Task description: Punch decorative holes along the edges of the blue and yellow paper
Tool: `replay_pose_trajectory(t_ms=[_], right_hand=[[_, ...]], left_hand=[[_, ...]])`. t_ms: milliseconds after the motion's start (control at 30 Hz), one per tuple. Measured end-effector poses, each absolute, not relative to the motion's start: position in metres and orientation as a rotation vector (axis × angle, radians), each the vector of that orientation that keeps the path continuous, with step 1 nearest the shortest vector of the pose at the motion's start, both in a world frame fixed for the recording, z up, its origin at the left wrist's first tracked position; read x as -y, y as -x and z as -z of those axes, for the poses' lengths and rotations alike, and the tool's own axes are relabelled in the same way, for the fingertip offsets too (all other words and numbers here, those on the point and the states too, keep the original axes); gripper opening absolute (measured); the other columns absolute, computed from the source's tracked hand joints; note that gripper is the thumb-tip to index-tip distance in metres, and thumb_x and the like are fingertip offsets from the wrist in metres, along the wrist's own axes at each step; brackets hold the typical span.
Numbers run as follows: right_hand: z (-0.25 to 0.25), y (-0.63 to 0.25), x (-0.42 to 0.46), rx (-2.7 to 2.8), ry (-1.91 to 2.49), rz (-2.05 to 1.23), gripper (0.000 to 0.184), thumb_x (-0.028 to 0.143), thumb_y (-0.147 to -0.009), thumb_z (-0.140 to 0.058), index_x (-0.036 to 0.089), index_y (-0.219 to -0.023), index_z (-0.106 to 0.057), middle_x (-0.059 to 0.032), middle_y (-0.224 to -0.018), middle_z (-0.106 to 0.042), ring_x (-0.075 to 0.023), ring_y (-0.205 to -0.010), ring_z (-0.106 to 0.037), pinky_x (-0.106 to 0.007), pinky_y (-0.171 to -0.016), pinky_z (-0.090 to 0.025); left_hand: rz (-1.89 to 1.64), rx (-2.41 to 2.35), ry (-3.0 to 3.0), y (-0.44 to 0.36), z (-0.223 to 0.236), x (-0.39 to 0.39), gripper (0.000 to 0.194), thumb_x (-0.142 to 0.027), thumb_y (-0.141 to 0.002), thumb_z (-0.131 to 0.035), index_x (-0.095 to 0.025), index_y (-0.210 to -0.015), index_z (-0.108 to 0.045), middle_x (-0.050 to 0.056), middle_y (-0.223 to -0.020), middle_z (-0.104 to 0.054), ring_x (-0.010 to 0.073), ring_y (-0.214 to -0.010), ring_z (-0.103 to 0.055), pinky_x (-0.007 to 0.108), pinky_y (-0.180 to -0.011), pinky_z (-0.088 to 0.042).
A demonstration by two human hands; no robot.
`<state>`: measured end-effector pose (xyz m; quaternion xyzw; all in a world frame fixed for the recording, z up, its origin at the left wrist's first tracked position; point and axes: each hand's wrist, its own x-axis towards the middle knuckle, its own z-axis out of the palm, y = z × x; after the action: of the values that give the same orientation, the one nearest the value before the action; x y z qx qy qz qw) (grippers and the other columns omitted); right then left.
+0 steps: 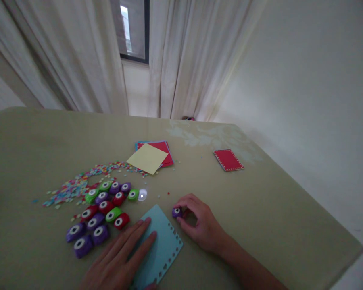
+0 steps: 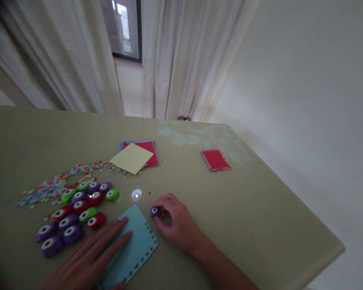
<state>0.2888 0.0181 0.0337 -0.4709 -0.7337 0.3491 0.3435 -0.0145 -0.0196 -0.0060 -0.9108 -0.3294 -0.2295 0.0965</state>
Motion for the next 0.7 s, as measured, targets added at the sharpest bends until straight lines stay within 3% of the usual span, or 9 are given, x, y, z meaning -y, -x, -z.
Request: replay_pose_trajectory(t_ms=[100,300,700], right_hand=[[-0.031,-0.290,-0.016,1.882,1.225,-0.909,0.032,0.007,-0.092,-0.070,0.022,-0.119,-0.075,-0.0074,-0.116,-0.071,-0.0181,-0.099,-0.073,-0.029,-0.087,-0.063],[-0.027,-0.294,-0.016,1.789,1.300,-0.987,0.029,0.015,-0.093,-0.074,0.020,-0.121,-0.079,-0.0150,-0.146,-0.064,-0.0152,-0.091,-0.078,-0.030,-0.087,-0.068],[-0.031,-0.291,-0.018,1.754,1.273,-0.994,0.032,0.012,-0.090,-0.075,0.019,-0.121,-0.078,-0.0103,-0.124,-0.073,-0.0187,-0.104,-0.076,-0.028,-0.088,-0.066]], left_hand=[[0.656,0.965,2.703,0.016,0.011,0.021,0.071,-0.061,-0.103,-0.061,-0.025,-0.164,-0.054,0.008,-0.171,-0.051,0.0280,-0.140,-0.067,0.033,-0.106,-0.062],[0.713,1.048,2.692,0.014,0.019,0.024,0.067,-0.057,-0.106,-0.054,-0.027,-0.166,-0.051,0.010,-0.176,-0.044,0.0302,-0.146,-0.062,0.037,-0.106,-0.063],[0.718,1.035,2.729,0.011,0.005,0.023,0.066,-0.057,-0.108,-0.058,-0.027,-0.166,-0.052,0.005,-0.170,-0.053,0.0261,-0.136,-0.070,0.031,-0.102,-0.064]])
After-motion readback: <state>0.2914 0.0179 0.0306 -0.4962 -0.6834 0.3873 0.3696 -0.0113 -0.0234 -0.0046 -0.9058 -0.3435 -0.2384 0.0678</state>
